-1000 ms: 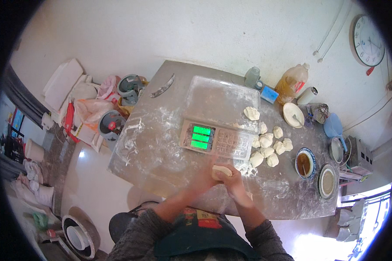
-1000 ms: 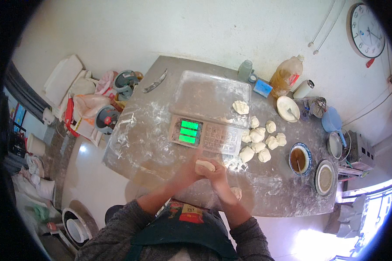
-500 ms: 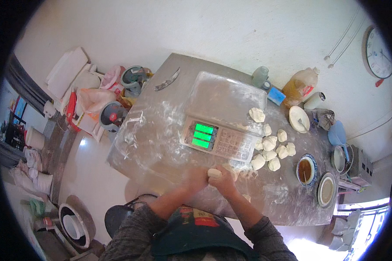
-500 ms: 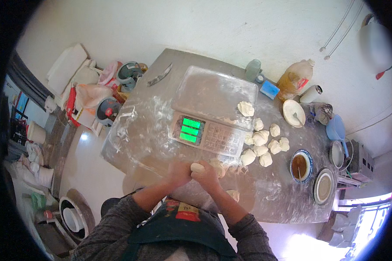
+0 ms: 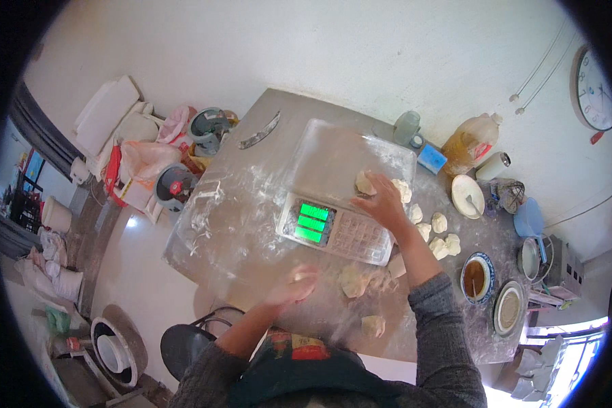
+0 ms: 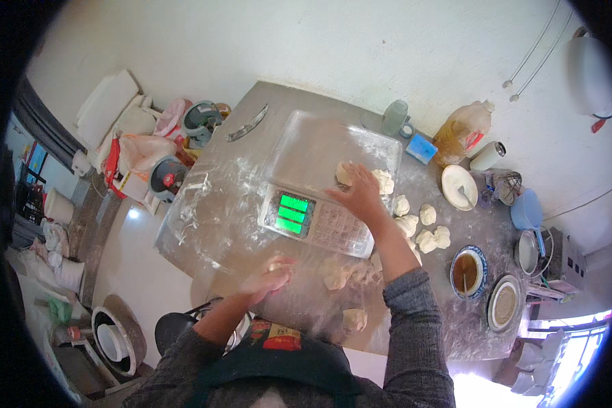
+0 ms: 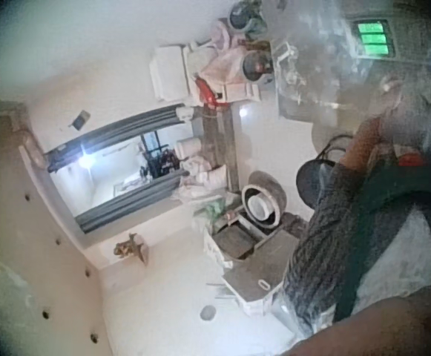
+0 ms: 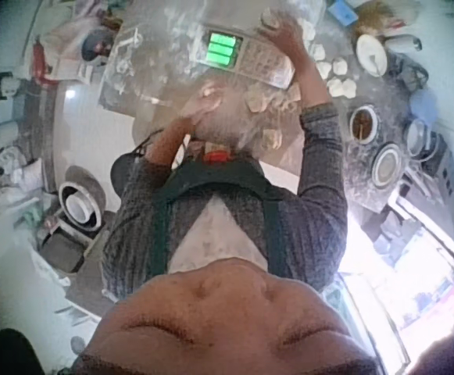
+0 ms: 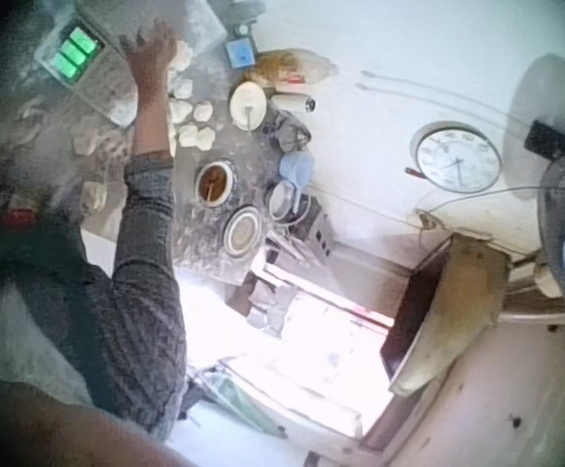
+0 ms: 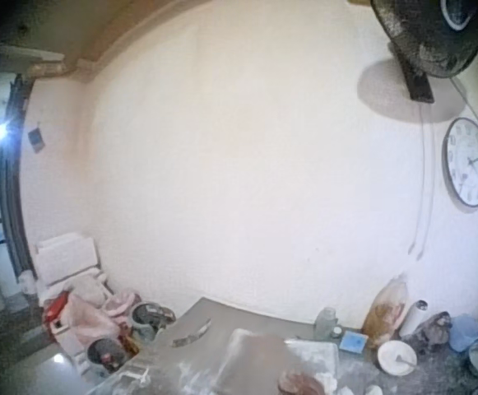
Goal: The person sweeps debris into a dustpan outside, then enters a kitchen and lights a gas stove. They move to a worktable, cut a large sheet of dough into strips, and roll the strips into small dough balls, placing them on the table.
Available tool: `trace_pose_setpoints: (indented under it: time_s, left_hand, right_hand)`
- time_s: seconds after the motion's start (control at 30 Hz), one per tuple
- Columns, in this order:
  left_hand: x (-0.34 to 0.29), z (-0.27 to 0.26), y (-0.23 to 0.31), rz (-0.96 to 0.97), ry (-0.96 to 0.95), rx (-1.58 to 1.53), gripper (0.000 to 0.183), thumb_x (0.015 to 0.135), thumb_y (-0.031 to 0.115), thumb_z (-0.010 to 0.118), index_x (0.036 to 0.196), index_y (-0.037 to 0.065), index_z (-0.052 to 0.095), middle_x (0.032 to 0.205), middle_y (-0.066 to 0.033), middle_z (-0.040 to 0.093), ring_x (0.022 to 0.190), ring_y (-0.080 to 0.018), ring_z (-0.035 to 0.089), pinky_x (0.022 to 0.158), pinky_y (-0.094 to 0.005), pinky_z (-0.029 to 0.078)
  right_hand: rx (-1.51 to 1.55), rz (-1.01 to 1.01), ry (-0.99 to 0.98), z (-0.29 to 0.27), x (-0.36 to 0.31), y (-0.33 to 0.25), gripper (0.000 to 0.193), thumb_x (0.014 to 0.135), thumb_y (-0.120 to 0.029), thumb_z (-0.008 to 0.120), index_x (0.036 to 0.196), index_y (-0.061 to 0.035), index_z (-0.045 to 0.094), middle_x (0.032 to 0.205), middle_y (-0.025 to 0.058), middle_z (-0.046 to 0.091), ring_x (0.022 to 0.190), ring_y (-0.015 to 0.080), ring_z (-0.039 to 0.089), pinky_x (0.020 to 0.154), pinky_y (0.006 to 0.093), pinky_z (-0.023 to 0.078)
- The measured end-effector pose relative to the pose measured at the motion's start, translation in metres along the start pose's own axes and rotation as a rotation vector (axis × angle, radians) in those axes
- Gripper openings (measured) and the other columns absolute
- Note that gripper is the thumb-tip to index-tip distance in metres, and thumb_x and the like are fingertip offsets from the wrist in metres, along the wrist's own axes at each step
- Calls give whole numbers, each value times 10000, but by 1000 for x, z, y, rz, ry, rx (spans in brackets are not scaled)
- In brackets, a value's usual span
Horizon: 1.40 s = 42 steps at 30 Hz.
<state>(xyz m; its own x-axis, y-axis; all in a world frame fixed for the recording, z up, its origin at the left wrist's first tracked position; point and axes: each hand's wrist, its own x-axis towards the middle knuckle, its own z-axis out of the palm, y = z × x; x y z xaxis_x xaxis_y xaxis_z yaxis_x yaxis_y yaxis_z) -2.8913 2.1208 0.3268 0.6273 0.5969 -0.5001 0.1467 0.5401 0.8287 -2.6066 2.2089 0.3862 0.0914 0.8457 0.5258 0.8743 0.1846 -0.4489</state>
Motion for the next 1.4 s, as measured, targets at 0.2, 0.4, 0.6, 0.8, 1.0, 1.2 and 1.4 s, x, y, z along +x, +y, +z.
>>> trace_pose_setpoints:
  time_s: [0.2, 0.4, 0.6, 0.8, 1.0, 1.2, 1.4]
  left_hand:
    - [-15, -33, -19, -46, -29, -417, 565, 896, 556, 272, 1036, 67, 518, 655, -57, 560, 513, -129, 509, 432, -230, 364]
    - [-13, -39, -31, -64, 190, -530, 388, 918, 410, 392, 1023, 59, 517, 722, -76, 573, 611, -175, 563, 508, -279, 455]
    - [-2, -49, -60, 174, 185, -752, 275, 907, 274, 466, 1093, 70, 458, 863, -102, 576, 709, -183, 578, 577, -294, 497]
    - [26, -10, -58, 19, 20, -929, 371, 910, 362, 426, 1164, 96, 469, 975, -97, 549, 819, -206, 569, 737, -355, 490]
    - [-8, 49, -18, 60, -107, -858, 334, 909, 373, 426, 1096, 100, 472, 1094, -40, 542, 1000, -171, 516, 872, -366, 419]
    - [-7, 19, 8, 144, 121, -700, 281, 887, 356, 498, 1019, 109, 506, 927, -19, 575, 813, -121, 559, 708, -264, 463]
    - [-4, 1, 38, 136, 254, -594, 244, 869, 339, 540, 964, 114, 546, 782, 9, 581, 639, -73, 543, 511, -219, 479]
  right_hand:
    - [-375, 263, -83, -18, -38, 54, 490, 670, -198, 672, 1126, -110, 515, 1154, 124, 517, 1115, 293, 436, 927, 376, 347]
    - [99, 420, 167, -34, -129, 2, 444, 645, -70, 583, 1082, -67, 503, 1109, 149, 520, 1055, 339, 455, 924, 400, 342]
    - [-349, 464, -511, -35, -237, -56, 509, 729, -82, 547, 1221, -13, 433, 1256, 213, 418, 1181, 358, 384, 981, 429, 294]
    - [435, 423, -166, 9, -220, -122, 501, 839, -167, 447, 1305, -19, 335, 1325, 217, 347, 1239, 340, 317, 1036, 443, 202]
    - [324, 105, 61, 39, -149, -131, 469, 874, -266, 435, 1288, -55, 377, 1331, 190, 353, 1241, 337, 313, 1026, 469, 201]
    - [294, -97, -194, 57, -56, -91, 389, 872, -311, 434, 1196, -104, 490, 1245, 172, 435, 1216, 336, 335, 994, 492, 237]
    - [-51, 232, -24, 31, -5, 26, 348, 768, -277, 589, 1079, -126, 539, 1054, 164, 544, 1060, 344, 460, 882, 424, 367]
